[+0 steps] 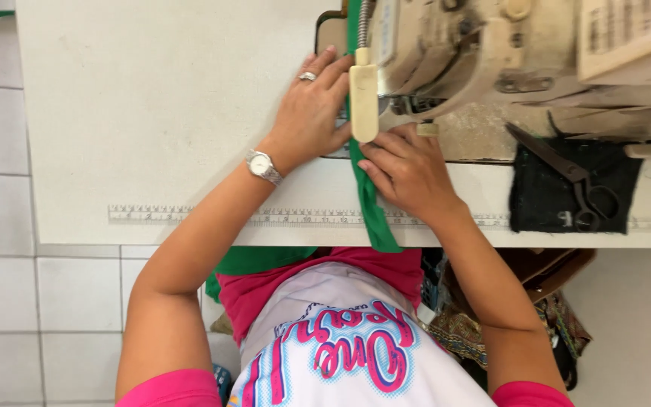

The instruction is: Folding and sewing green fabric strips into straps using an industrial sewing machine.

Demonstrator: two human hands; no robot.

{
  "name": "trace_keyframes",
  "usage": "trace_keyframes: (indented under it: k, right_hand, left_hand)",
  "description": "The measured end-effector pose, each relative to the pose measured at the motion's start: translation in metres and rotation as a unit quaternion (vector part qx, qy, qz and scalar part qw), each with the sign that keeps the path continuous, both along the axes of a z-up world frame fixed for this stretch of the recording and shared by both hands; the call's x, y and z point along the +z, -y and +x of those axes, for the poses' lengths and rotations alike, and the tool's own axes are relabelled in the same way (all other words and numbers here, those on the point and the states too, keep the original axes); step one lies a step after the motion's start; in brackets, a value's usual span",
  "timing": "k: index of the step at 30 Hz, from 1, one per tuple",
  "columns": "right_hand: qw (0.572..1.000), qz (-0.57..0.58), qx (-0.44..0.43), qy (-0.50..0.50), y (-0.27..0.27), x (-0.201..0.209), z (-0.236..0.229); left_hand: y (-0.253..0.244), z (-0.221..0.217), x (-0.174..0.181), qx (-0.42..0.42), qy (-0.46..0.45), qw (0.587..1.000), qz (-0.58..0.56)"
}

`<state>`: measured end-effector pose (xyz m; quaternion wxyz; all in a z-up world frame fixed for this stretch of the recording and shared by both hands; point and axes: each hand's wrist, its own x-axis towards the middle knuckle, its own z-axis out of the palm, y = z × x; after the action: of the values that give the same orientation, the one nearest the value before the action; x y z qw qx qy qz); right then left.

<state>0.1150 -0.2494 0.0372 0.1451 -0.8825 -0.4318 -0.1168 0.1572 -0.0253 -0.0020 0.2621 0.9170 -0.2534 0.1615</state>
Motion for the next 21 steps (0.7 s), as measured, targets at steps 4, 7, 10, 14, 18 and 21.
trace_keyframes:
  k: [4, 7, 10, 14, 18, 21]
  right_hand:
    - [1.000, 0.009, -0.015, 0.003, -0.006, -0.003, 0.001]
    - [0.999, 0.003, -0.044, -0.001, -0.004, -0.014, -0.001]
    - [0.995, 0.052, -0.055, -0.062, 0.001, -0.014, -0.022]
    - [0.977, 0.045, -0.158, -0.137, 0.009, 0.015, -0.080]
    - [0.956, 0.007, -0.189, -0.224, 0.038, -0.014, -0.124]
    - [0.902, 0.127, -0.162, -0.379, 0.049, -0.030, -0.129]
  left_hand:
    - [-0.007, 0.013, 0.004, -0.012, -0.016, 1.000, -0.001]
    - [-0.009, 0.021, 0.008, -0.020, -0.031, 0.999, 0.002]
    - [-0.008, 0.016, 0.001, -0.012, -0.044, 0.999, 0.023]
    - [0.012, -0.033, -0.008, 0.150, 0.034, 0.978, 0.140]
    - [0.042, -0.122, -0.011, 0.168, 0.006, 0.980, 0.104]
    - [0.056, -0.176, -0.003, 0.029, -0.149, 0.977, -0.152]
